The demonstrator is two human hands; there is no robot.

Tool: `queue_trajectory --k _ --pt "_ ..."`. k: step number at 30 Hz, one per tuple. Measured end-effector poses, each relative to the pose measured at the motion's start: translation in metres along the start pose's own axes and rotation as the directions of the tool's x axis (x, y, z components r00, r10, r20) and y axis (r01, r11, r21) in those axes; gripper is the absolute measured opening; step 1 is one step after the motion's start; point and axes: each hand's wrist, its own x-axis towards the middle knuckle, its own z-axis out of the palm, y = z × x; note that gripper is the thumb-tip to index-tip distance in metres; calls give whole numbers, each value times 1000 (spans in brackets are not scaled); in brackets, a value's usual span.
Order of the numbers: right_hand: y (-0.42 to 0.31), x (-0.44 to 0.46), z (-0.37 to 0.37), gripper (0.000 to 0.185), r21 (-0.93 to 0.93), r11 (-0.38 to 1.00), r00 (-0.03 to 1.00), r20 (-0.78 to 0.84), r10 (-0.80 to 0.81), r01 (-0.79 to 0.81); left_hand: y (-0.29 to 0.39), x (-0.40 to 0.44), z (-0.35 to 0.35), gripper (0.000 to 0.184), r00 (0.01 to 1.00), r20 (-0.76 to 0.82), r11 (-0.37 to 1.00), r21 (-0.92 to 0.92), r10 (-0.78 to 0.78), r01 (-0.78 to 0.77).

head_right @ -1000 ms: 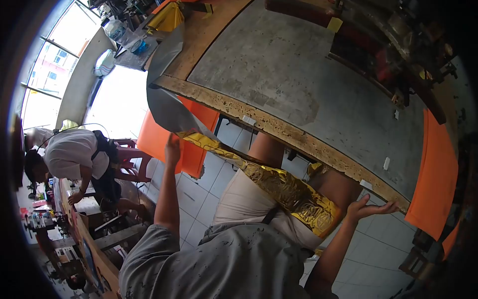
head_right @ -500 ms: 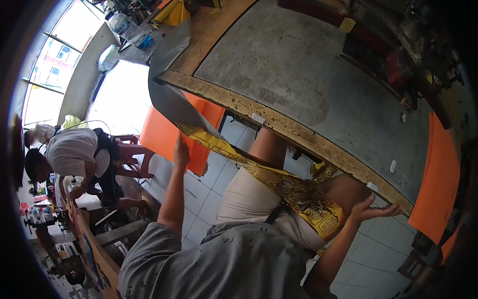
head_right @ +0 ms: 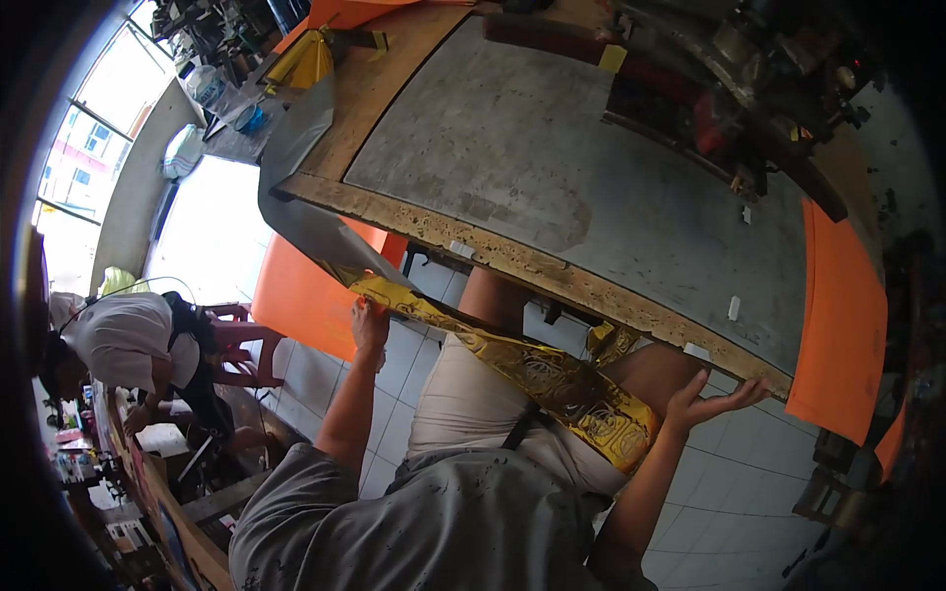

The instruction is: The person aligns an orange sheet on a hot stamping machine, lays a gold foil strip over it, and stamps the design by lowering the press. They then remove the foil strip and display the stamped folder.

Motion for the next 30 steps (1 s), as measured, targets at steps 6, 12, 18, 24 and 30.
queue_trajectory --k 6,12,18,24,30 --pt "-6 1 6 78 23 1000 999 -38 14 -13 -40 20 0 31 998 24 996 -65 54 -53" --pt "-5 1 9 78 -5 1000 999 -38 6 -6 -52 26 -18 34 993 -13 966 -234 -118 112" --pt "-1 -2 1 76 -22 1000 1000 -11 8 -8 -56 25 -33 39 986 -11 945 -289 -163 153" --pt "-3 -3 1 76 10 1000 1000 -16 20 -20 -68 28 -41 33 974 135 716 -660 -184 226" --pt "-20 4 -8 68 66 992 993 -12 113 -112 -51 1 -107 38 983 -177 874 -483 -36 -56"
